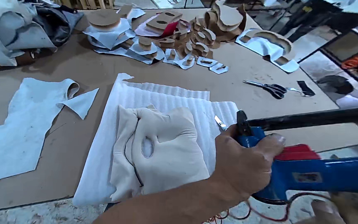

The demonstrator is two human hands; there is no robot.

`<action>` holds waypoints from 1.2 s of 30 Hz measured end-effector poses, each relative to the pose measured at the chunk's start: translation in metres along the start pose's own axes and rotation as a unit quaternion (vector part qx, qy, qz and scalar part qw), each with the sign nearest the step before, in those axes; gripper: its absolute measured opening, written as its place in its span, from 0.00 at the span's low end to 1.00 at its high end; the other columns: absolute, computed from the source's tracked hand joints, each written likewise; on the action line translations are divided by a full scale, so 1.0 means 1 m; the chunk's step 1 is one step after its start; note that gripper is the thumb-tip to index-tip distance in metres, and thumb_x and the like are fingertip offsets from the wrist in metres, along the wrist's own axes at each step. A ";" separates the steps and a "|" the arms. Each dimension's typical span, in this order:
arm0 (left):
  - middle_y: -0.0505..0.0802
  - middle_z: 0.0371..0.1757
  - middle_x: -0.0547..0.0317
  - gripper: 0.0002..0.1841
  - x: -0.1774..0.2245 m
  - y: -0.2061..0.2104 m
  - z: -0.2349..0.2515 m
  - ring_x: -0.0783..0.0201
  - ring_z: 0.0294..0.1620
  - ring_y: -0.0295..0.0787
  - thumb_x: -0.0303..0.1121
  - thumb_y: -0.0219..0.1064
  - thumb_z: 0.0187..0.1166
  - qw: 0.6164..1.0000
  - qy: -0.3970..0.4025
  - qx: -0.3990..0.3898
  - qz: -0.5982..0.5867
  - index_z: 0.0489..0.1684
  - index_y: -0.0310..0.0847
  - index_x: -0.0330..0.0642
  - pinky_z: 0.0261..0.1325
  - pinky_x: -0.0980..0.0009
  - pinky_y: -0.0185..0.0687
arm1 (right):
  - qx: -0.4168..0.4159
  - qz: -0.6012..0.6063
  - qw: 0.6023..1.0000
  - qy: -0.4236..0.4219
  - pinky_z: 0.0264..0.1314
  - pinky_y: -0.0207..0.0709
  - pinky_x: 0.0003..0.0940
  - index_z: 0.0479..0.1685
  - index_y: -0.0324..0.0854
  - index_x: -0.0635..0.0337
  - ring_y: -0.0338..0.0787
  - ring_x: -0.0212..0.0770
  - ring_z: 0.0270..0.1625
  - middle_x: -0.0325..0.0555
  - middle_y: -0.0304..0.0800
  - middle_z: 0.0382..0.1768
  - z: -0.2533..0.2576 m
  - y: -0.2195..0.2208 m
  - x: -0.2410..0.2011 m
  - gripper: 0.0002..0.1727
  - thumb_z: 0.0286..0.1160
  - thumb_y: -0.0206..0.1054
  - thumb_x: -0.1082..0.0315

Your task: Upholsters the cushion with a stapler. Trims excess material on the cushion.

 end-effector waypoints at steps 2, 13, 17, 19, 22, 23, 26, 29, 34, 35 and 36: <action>0.93 0.39 0.49 0.11 -0.005 0.004 0.002 0.63 0.37 0.92 0.27 0.69 0.78 0.999 0.041 -0.018 0.000 0.54 0.82 0.33 0.43 0.65 0.91 | 0.066 0.283 0.936 0.197 0.70 0.82 0.27 0.66 0.77 0.50 0.88 0.23 0.63 0.22 0.92 0.56 0.003 0.033 -0.009 0.15 0.87 0.62 0.58; 0.93 0.61 0.60 0.12 0.099 -0.224 0.081 0.58 0.71 0.84 0.32 0.61 0.79 0.522 0.339 -0.373 0.688 0.48 0.93 0.50 0.77 0.48 0.74 | -0.002 0.143 0.963 0.229 0.55 0.94 0.40 0.59 0.85 0.50 0.97 0.40 0.50 0.36 0.96 0.48 -0.060 0.101 -0.002 0.26 0.58 0.85 0.62; 0.74 0.87 0.53 0.29 0.084 -0.247 0.151 0.44 0.88 0.66 0.51 0.69 0.74 0.451 0.259 -0.446 0.729 0.77 0.79 0.56 0.82 0.31 0.60 | 0.001 -0.002 0.987 0.160 0.51 0.95 0.37 0.54 0.86 0.50 0.98 0.38 0.49 0.35 0.97 0.46 -0.071 0.171 -0.015 0.23 0.59 0.84 0.59; 0.72 0.87 0.48 0.47 0.072 -0.226 0.176 0.42 0.78 0.77 0.54 0.79 0.64 0.480 0.196 -0.458 0.722 0.88 0.66 0.51 0.67 0.32 0.76 | -0.021 -0.045 0.985 0.164 0.50 0.96 0.36 0.53 0.87 0.51 0.98 0.37 0.48 0.36 0.98 0.46 -0.073 0.194 -0.015 0.22 0.59 0.83 0.58; 0.73 0.83 0.42 0.57 0.060 -0.205 0.186 0.38 0.78 0.74 0.53 0.86 0.57 0.470 0.119 -0.471 0.737 0.93 0.56 0.53 0.66 0.30 0.73 | -0.057 -0.121 0.977 0.164 0.50 0.95 0.34 0.53 0.86 0.54 0.98 0.35 0.49 0.36 0.98 0.46 -0.077 0.207 -0.013 0.23 0.60 0.82 0.56; 0.73 0.82 0.42 0.57 0.057 -0.202 0.183 0.37 0.78 0.74 0.52 0.85 0.59 0.452 0.102 -0.477 0.747 0.94 0.54 0.53 0.66 0.30 0.73 | -0.065 -0.136 0.975 0.163 0.50 0.95 0.33 0.53 0.85 0.55 0.97 0.34 0.48 0.35 0.98 0.46 -0.080 0.208 -0.012 0.23 0.60 0.82 0.55; 0.74 0.82 0.46 0.54 0.057 -0.196 0.177 0.41 0.72 0.79 0.51 0.85 0.60 0.411 0.077 -0.480 0.771 0.93 0.57 0.54 0.62 0.37 0.79 | -0.075 -0.161 0.973 0.147 0.50 0.95 0.33 0.54 0.85 0.56 0.97 0.34 0.48 0.36 0.97 0.45 -0.087 0.212 -0.011 0.24 0.61 0.83 0.54; 0.74 0.80 0.46 0.51 0.058 -0.196 0.178 0.44 0.69 0.81 0.51 0.84 0.60 0.408 0.082 -0.482 0.771 0.89 0.62 0.51 0.60 0.41 0.80 | -0.084 -0.183 0.972 0.118 0.50 0.96 0.34 0.53 0.83 0.55 0.97 0.34 0.48 0.35 0.97 0.45 -0.085 0.217 -0.011 0.23 0.61 0.82 0.56; 0.78 0.76 0.47 0.49 0.057 -0.210 0.181 0.45 0.69 0.79 0.54 0.83 0.61 0.446 0.101 -0.491 0.742 0.87 0.66 0.47 0.63 0.40 0.76 | -0.116 -0.140 0.977 0.110 0.52 0.96 0.36 0.56 0.81 0.52 0.97 0.38 0.50 0.36 0.97 0.48 -0.079 0.223 -0.005 0.23 0.62 0.82 0.60; 0.78 0.75 0.50 0.50 0.049 -0.214 0.189 0.48 0.69 0.79 0.58 0.82 0.61 0.446 0.118 -0.499 0.734 0.87 0.66 0.49 0.64 0.42 0.76 | -0.118 -0.121 0.979 0.111 0.54 0.96 0.38 0.56 0.81 0.52 0.98 0.41 0.51 0.37 0.97 0.49 -0.079 0.223 -0.003 0.23 0.62 0.82 0.62; 0.80 0.70 0.55 0.51 0.026 -0.224 0.209 0.53 0.66 0.81 0.67 0.79 0.56 0.460 0.189 -0.507 0.704 0.83 0.69 0.52 0.60 0.44 0.78 | -0.118 -0.100 0.982 0.109 0.55 0.96 0.40 0.57 0.81 0.52 0.98 0.44 0.51 0.39 0.97 0.49 -0.079 0.224 0.000 0.23 0.62 0.82 0.64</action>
Point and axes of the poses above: each hand's wrist, its own z-axis towards the middle knuckle, its own y-axis out of the palm, x = y × z, the point moved 3 cm from there along z, towards the middle knuckle
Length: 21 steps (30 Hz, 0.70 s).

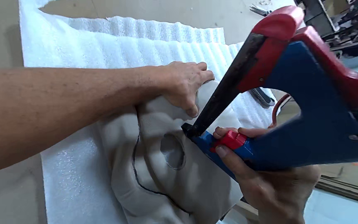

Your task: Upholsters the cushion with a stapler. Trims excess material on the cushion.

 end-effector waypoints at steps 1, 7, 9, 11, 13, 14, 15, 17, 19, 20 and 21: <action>0.85 0.57 0.61 0.52 -0.034 0.041 0.026 0.59 0.52 0.85 0.79 0.70 0.41 0.978 0.091 0.187 0.002 0.71 0.80 0.57 0.43 0.49 0.80 | -0.001 0.018 1.000 -0.005 0.56 0.96 0.42 0.57 0.82 0.53 0.98 0.46 0.52 0.41 0.98 0.49 0.001 0.001 0.003 0.23 0.62 0.82 0.65; 0.81 0.60 0.70 0.55 -0.075 0.080 0.083 0.63 0.59 0.80 0.82 0.71 0.29 0.980 0.100 0.170 -0.019 0.70 0.76 0.70 0.50 0.46 0.76 | -0.037 0.057 0.997 -0.046 0.57 0.93 0.32 0.63 0.82 0.40 0.96 0.37 0.54 0.32 0.95 0.53 0.003 0.010 0.009 0.23 0.68 0.79 0.65; 0.82 0.57 0.67 0.53 -0.067 0.078 0.073 0.62 0.55 0.81 0.83 0.68 0.33 0.963 0.127 0.237 -0.020 0.67 0.79 0.64 0.46 0.48 0.76 | -0.047 0.069 0.995 -0.057 0.57 0.93 0.32 0.63 0.81 0.39 0.96 0.37 0.53 0.31 0.95 0.52 0.003 0.009 0.012 0.23 0.69 0.78 0.66; 0.86 0.53 0.57 0.49 -0.035 0.052 0.034 0.56 0.49 0.84 0.78 0.69 0.39 0.961 0.119 0.248 -0.004 0.61 0.84 0.51 0.42 0.50 0.75 | -0.048 0.090 0.993 -0.058 0.58 0.93 0.34 0.64 0.81 0.41 0.96 0.40 0.54 0.34 0.96 0.53 0.003 0.007 0.017 0.24 0.68 0.79 0.67; 0.79 0.72 0.51 0.46 0.007 0.000 0.001 0.51 0.70 0.79 0.63 0.78 0.60 1.000 -0.003 -0.018 0.021 0.79 0.71 0.46 0.64 0.46 0.75 | -0.047 0.102 0.992 -0.062 0.59 0.93 0.35 0.64 0.81 0.43 0.96 0.41 0.55 0.36 0.96 0.54 0.003 0.005 0.020 0.24 0.67 0.79 0.69; 0.82 0.66 0.51 0.47 -0.004 0.014 0.009 0.51 0.64 0.81 0.67 0.77 0.55 0.997 0.041 0.060 0.018 0.73 0.75 0.46 0.58 0.46 0.77 | -0.051 0.100 0.991 -0.067 0.59 0.93 0.35 0.64 0.81 0.43 0.96 0.42 0.56 0.36 0.96 0.55 0.003 0.006 0.019 0.24 0.68 0.78 0.69; 0.86 0.52 0.56 0.48 -0.031 0.051 0.036 0.56 0.49 0.84 0.77 0.70 0.40 0.959 0.125 0.255 0.004 0.59 0.84 0.50 0.42 0.50 0.75 | -0.057 0.101 0.991 -0.072 0.60 0.93 0.35 0.65 0.81 0.43 0.95 0.42 0.57 0.36 0.95 0.56 0.003 0.006 0.019 0.24 0.69 0.78 0.69; 0.83 0.57 0.64 0.52 -0.059 0.076 0.074 0.61 0.53 0.82 0.82 0.69 0.34 0.959 0.137 0.247 -0.004 0.64 0.81 0.59 0.44 0.49 0.76 | -0.065 0.105 0.990 -0.072 0.60 0.93 0.36 0.65 0.81 0.42 0.95 0.42 0.57 0.37 0.95 0.55 0.002 0.007 0.018 0.24 0.70 0.77 0.69; 0.82 0.59 0.67 0.54 -0.063 0.078 0.084 0.62 0.56 0.81 0.81 0.72 0.30 0.977 0.108 0.186 0.005 0.67 0.78 0.63 0.48 0.48 0.76 | -0.073 0.124 0.988 -0.065 0.58 0.92 0.35 0.65 0.81 0.42 0.95 0.41 0.52 0.37 0.94 0.50 0.003 0.008 0.020 0.24 0.69 0.77 0.70; 0.82 0.59 0.67 0.54 -0.063 0.077 0.085 0.61 0.57 0.81 0.81 0.72 0.29 0.980 0.102 0.173 0.007 0.67 0.78 0.63 0.48 0.48 0.76 | -0.077 0.126 0.987 -0.065 0.57 0.91 0.34 0.64 0.80 0.42 0.94 0.39 0.51 0.35 0.94 0.48 0.004 0.009 0.020 0.24 0.69 0.77 0.70; 0.82 0.59 0.67 0.55 -0.064 0.075 0.085 0.61 0.57 0.81 0.81 0.72 0.29 0.980 0.101 0.171 0.006 0.67 0.78 0.63 0.49 0.47 0.76 | -0.078 0.120 0.987 -0.067 0.57 0.91 0.33 0.63 0.80 0.42 0.94 0.37 0.51 0.34 0.94 0.48 0.005 0.008 0.019 0.23 0.69 0.77 0.70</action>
Point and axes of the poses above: each hand's wrist, its own z-axis towards the middle knuckle, its own y-axis out of the palm, x = y × z, the point moved 3 cm from there along z, towards the middle knuckle
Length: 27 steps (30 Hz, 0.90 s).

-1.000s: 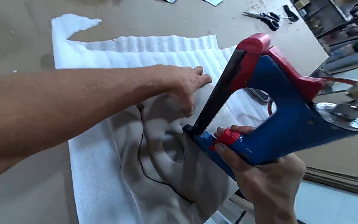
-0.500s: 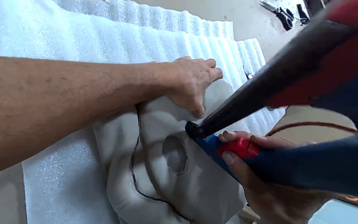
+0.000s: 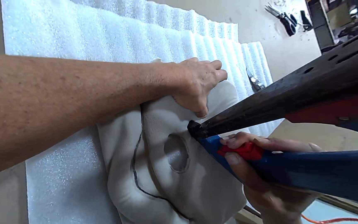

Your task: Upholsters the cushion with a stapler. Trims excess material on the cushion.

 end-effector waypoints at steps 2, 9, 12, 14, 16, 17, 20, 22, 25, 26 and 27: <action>0.82 0.59 0.66 0.55 0.002 -0.002 -0.005 0.61 0.58 0.81 0.82 0.71 0.31 1.000 0.010 0.019 -0.016 0.68 0.78 0.63 0.53 0.45 0.75 | 0.006 -0.019 1.000 -0.004 0.58 0.92 0.34 0.63 0.80 0.43 0.95 0.39 0.53 0.34 0.95 0.50 -0.002 -0.002 -0.005 0.23 0.68 0.78 0.70; 0.82 0.67 0.51 0.38 0.094 -0.110 -0.048 0.51 0.64 0.82 0.57 0.78 0.66 0.979 -0.109 -0.165 -0.038 0.74 0.76 0.45 0.62 0.46 0.76 | 0.090 -0.090 0.992 0.024 0.60 0.94 0.40 0.60 0.81 0.50 0.96 0.44 0.55 0.40 0.96 0.52 -0.012 -0.003 -0.019 0.23 0.63 0.82 0.68; 0.83 0.63 0.53 0.35 0.091 -0.109 -0.049 0.54 0.59 0.84 0.57 0.77 0.67 0.982 -0.106 -0.150 -0.043 0.71 0.79 0.47 0.57 0.49 0.78 | 0.091 -0.108 0.990 0.027 0.59 0.94 0.38 0.59 0.82 0.49 0.97 0.43 0.54 0.38 0.96 0.51 -0.007 -0.001 -0.018 0.23 0.62 0.82 0.67; 0.83 0.62 0.53 0.33 0.092 -0.109 -0.050 0.54 0.58 0.83 0.57 0.74 0.70 0.982 -0.107 -0.152 -0.039 0.70 0.79 0.46 0.56 0.49 0.77 | 0.090 -0.102 0.990 0.024 0.59 0.94 0.38 0.59 0.81 0.49 0.97 0.43 0.54 0.39 0.96 0.52 -0.006 0.002 -0.016 0.23 0.63 0.82 0.67; 0.83 0.60 0.53 0.32 0.092 -0.107 -0.050 0.54 0.57 0.83 0.58 0.71 0.72 0.983 -0.107 -0.148 -0.030 0.68 0.79 0.46 0.54 0.49 0.77 | 0.085 -0.082 0.993 0.018 0.62 0.93 0.39 0.61 0.80 0.48 0.96 0.44 0.56 0.39 0.96 0.53 -0.006 0.004 -0.013 0.24 0.65 0.81 0.69; 0.83 0.60 0.53 0.32 0.092 -0.106 -0.050 0.54 0.58 0.84 0.60 0.68 0.74 0.984 -0.106 -0.145 -0.022 0.68 0.79 0.46 0.55 0.50 0.78 | 0.084 -0.074 0.994 0.017 0.62 0.93 0.39 0.62 0.80 0.47 0.96 0.44 0.56 0.39 0.96 0.53 -0.006 0.005 -0.011 0.24 0.65 0.81 0.69; 0.83 0.59 0.51 0.30 0.093 -0.105 -0.049 0.52 0.58 0.84 0.61 0.60 0.80 0.985 -0.098 -0.144 -0.002 0.66 0.80 0.44 0.55 0.49 0.77 | 0.083 -0.060 0.995 0.022 0.60 0.94 0.42 0.61 0.81 0.48 0.96 0.46 0.56 0.41 0.96 0.54 -0.005 0.003 -0.006 0.24 0.65 0.81 0.69; 0.83 0.59 0.50 0.29 0.094 -0.103 -0.049 0.51 0.59 0.83 0.60 0.57 0.84 0.985 -0.092 -0.144 0.000 0.66 0.80 0.44 0.56 0.49 0.76 | 0.087 -0.053 0.994 0.026 0.61 0.94 0.44 0.61 0.80 0.48 0.96 0.49 0.57 0.43 0.96 0.54 -0.005 0.003 -0.006 0.24 0.64 0.81 0.70; 0.83 0.60 0.50 0.29 0.092 -0.102 -0.049 0.50 0.60 0.83 0.59 0.55 0.85 0.987 -0.091 -0.130 -0.004 0.67 0.80 0.44 0.58 0.48 0.76 | 0.093 -0.047 0.994 0.028 0.61 0.93 0.41 0.61 0.80 0.49 0.96 0.48 0.57 0.43 0.96 0.53 -0.003 0.005 -0.005 0.24 0.64 0.81 0.70; 0.83 0.61 0.50 0.28 0.092 -0.102 -0.050 0.50 0.61 0.83 0.58 0.55 0.85 0.987 -0.092 -0.130 -0.009 0.67 0.80 0.44 0.58 0.48 0.76 | 0.094 -0.041 0.994 0.030 0.59 0.93 0.38 0.61 0.80 0.48 0.96 0.45 0.55 0.41 0.96 0.51 -0.003 0.005 -0.005 0.25 0.64 0.81 0.71; 0.83 0.61 0.50 0.28 0.091 -0.102 -0.050 0.51 0.62 0.82 0.58 0.55 0.85 0.987 -0.093 -0.129 -0.013 0.67 0.80 0.44 0.59 0.49 0.76 | 0.095 -0.034 0.994 0.030 0.57 0.93 0.37 0.60 0.80 0.48 0.96 0.43 0.52 0.40 0.96 0.49 -0.002 0.005 -0.004 0.25 0.63 0.81 0.71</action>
Point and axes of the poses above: each hand's wrist, its own z-axis towards the middle knuckle, its own y-axis out of the palm, x = y × z, the point moved 3 cm from there along z, towards the middle knuckle
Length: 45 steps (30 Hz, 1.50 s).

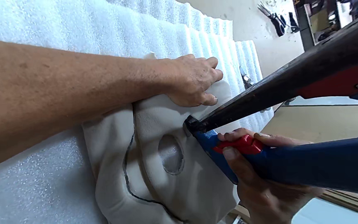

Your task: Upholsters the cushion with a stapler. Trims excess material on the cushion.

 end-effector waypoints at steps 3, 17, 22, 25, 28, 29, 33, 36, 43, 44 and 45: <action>0.83 0.63 0.51 0.28 -0.003 0.002 0.002 0.52 0.65 0.82 0.56 0.58 0.84 1.000 0.003 0.009 -0.021 0.70 0.79 0.45 0.62 0.49 0.76 | -0.004 0.001 1.000 0.001 0.57 0.93 0.39 0.60 0.80 0.50 0.96 0.43 0.51 0.40 0.95 0.47 -0.001 -0.003 -0.002 0.24 0.64 0.81 0.71; 0.84 0.65 0.48 0.25 -0.005 0.003 0.002 0.50 0.69 0.81 0.47 0.45 0.92 0.998 0.018 0.036 -0.040 0.75 0.75 0.41 0.67 0.47 0.74 | 0.075 -0.115 0.990 -0.009 0.58 0.95 0.39 0.59 0.77 0.57 0.97 0.44 0.54 0.42 0.96 0.50 -0.009 0.008 -0.014 0.24 0.65 0.81 0.69; 0.84 0.62 0.46 0.24 -0.003 0.002 0.002 0.49 0.65 0.82 0.44 0.48 0.93 0.998 0.011 0.032 -0.055 0.76 0.73 0.38 0.64 0.49 0.75 | 0.086 -0.068 0.994 -0.006 0.57 0.95 0.40 0.59 0.78 0.52 0.97 0.45 0.53 0.41 0.96 0.51 -0.009 0.009 -0.006 0.24 0.63 0.81 0.71; 0.84 0.64 0.46 0.25 -0.003 0.003 0.004 0.49 0.65 0.82 0.45 0.48 0.93 0.998 0.014 0.030 -0.062 0.80 0.71 0.39 0.65 0.50 0.76 | 0.067 -0.069 0.995 -0.003 0.59 0.94 0.40 0.59 0.77 0.52 0.97 0.46 0.55 0.41 0.96 0.52 -0.005 0.005 -0.005 0.24 0.64 0.81 0.72; 0.84 0.65 0.46 0.26 -0.003 0.003 0.003 0.50 0.66 0.82 0.45 0.48 0.93 0.997 0.010 0.031 -0.069 0.82 0.70 0.40 0.67 0.50 0.75 | 0.059 -0.071 0.996 -0.001 0.59 0.94 0.39 0.60 0.77 0.53 0.97 0.45 0.54 0.42 0.96 0.51 -0.005 0.004 -0.004 0.24 0.66 0.80 0.70; 0.84 0.64 0.46 0.26 -0.003 0.003 0.003 0.49 0.66 0.82 0.44 0.48 0.93 0.997 0.012 0.033 -0.071 0.82 0.70 0.39 0.67 0.50 0.75 | 0.059 -0.067 0.996 0.002 0.58 0.94 0.39 0.59 0.77 0.54 0.97 0.46 0.54 0.43 0.97 0.50 -0.005 0.003 -0.003 0.23 0.65 0.80 0.70; 0.83 0.64 0.46 0.25 -0.002 0.003 0.003 0.49 0.65 0.82 0.44 0.47 0.93 0.997 0.014 0.026 -0.072 0.81 0.70 0.39 0.66 0.50 0.76 | 0.046 -0.067 0.997 0.020 0.60 0.94 0.40 0.60 0.76 0.54 0.97 0.46 0.54 0.43 0.97 0.50 -0.003 -0.001 -0.001 0.24 0.66 0.80 0.69; 0.84 0.61 0.47 0.24 -0.004 0.003 0.004 0.50 0.63 0.83 0.43 0.48 0.92 0.996 0.020 0.041 -0.071 0.78 0.73 0.39 0.64 0.50 0.77 | 0.045 -0.051 0.997 0.037 0.55 0.94 0.39 0.58 0.79 0.52 0.97 0.42 0.49 0.39 0.96 0.45 0.002 -0.001 0.002 0.22 0.65 0.81 0.68; 0.89 0.63 0.45 0.29 0.007 -0.013 -0.011 0.49 0.61 0.89 0.46 0.61 0.87 0.990 -0.027 0.138 -0.014 0.80 0.70 0.37 0.65 0.50 0.82 | 0.112 0.015 0.993 0.033 0.58 0.94 0.49 0.59 0.81 0.59 0.97 0.54 0.56 0.52 0.95 0.59 -0.009 -0.032 -0.014 0.24 0.64 0.81 0.68; 0.90 0.61 0.45 0.24 0.020 -0.013 -0.023 0.47 0.60 0.88 0.42 0.61 0.85 0.981 -0.037 0.187 0.031 0.74 0.76 0.38 0.62 0.50 0.82 | 0.141 0.026 0.989 0.037 0.58 0.94 0.49 0.60 0.80 0.60 0.97 0.54 0.55 0.52 0.95 0.58 -0.018 -0.042 -0.020 0.25 0.62 0.82 0.68; 0.89 0.62 0.46 0.19 0.037 -0.011 -0.037 0.46 0.62 0.86 0.38 0.60 0.82 0.972 -0.047 0.217 0.073 0.67 0.82 0.40 0.61 0.48 0.80 | 0.168 0.032 0.984 0.042 0.57 0.94 0.48 0.61 0.81 0.58 0.97 0.52 0.54 0.49 0.95 0.57 -0.027 -0.054 -0.026 0.26 0.62 0.83 0.67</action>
Point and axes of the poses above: each hand's wrist, its own z-axis towards the middle knuckle, its own y-axis out of the palm, x = y × z, the point moved 3 cm from there along z, towards the middle knuckle
